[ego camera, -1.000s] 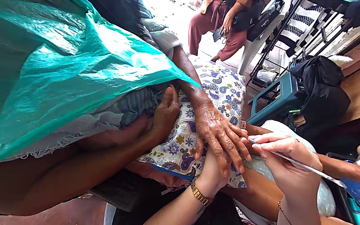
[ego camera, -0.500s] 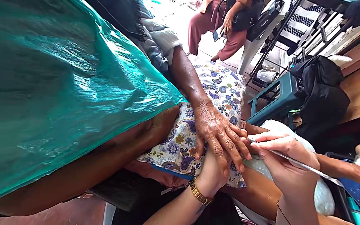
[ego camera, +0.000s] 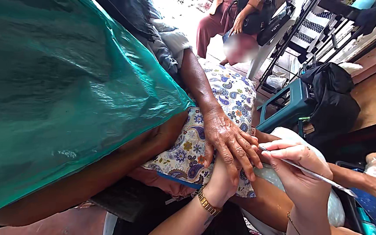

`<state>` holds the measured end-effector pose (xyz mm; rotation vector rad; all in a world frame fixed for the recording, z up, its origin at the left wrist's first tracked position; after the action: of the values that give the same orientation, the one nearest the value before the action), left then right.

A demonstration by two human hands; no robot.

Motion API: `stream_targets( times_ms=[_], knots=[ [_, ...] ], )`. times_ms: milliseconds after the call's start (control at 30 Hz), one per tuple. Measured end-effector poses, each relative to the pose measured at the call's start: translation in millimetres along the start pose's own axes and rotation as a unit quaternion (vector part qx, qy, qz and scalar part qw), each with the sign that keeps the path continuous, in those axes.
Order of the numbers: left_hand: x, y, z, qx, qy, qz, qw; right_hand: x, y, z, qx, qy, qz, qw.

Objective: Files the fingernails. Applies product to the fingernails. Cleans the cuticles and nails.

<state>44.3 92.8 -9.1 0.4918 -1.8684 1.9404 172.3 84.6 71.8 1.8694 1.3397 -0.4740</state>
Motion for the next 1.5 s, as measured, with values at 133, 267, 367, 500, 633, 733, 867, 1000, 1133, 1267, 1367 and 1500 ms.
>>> stream_targets(
  times_ms=[133,267,367,500,633,733,867,1000,1133,1267,1367,1500],
  knots=[
    [0.4,-0.2,-1.8,-0.006,-0.001,0.006,1.000,2.3,1.8,-0.3,-0.002,-0.005,-0.021,1.000],
    [-0.6,0.3,-0.9,-0.001,0.003,0.004,1.000,2.4,-0.1,0.1,0.003,0.003,-0.017,1.000],
    [-1.1,0.4,-1.5,-0.007,0.000,0.001,1.000,2.3,3.1,0.0,-0.005,-0.002,-0.027,1.000],
    [0.8,-1.3,-0.6,0.001,0.000,0.004,1.000,1.7,-0.3,1.2,0.005,0.004,-0.012,1.000],
    [0.2,-0.4,-0.4,0.000,0.003,0.002,1.000,2.2,0.5,0.4,-0.001,0.000,-0.019,1.000],
    [0.3,-0.3,0.4,0.008,0.004,0.002,1.000,2.0,-0.8,1.7,0.005,0.004,-0.009,1.000],
    [0.0,0.3,-0.9,-0.001,-0.003,-0.002,1.000,2.0,0.3,1.8,0.002,0.000,-0.010,1.000],
    [-0.3,0.6,-1.1,-0.005,-0.004,0.003,1.000,1.8,-0.5,1.6,0.009,0.003,-0.004,1.000],
    [0.4,0.5,-1.6,-0.018,-0.015,-0.005,1.000,1.0,-1.2,1.9,0.006,-0.003,-0.005,1.000],
    [-1.8,2.0,-1.0,-0.006,-0.007,0.001,1.000,1.4,0.0,2.6,0.011,-0.009,-0.008,1.000],
    [-1.5,2.5,-0.7,-0.002,-0.006,-0.003,1.000,1.2,-1.3,2.8,0.015,-0.008,-0.007,1.000],
    [-1.3,2.0,-0.1,0.005,-0.002,0.000,1.000,3.2,-0.4,2.8,0.016,-0.011,-0.014,1.000]
  ],
)
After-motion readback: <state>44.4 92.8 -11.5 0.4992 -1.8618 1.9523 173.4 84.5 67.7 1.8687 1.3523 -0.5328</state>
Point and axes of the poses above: each hand's wrist, its own z-axis away from the middle knuckle, its own y-axis out of the back of the hand, x = y × z, the point moved 5 cm from there along -z, towards the middle knuckle, and after that the axes turned 7 degrees about -y, right-handed, at the moved point
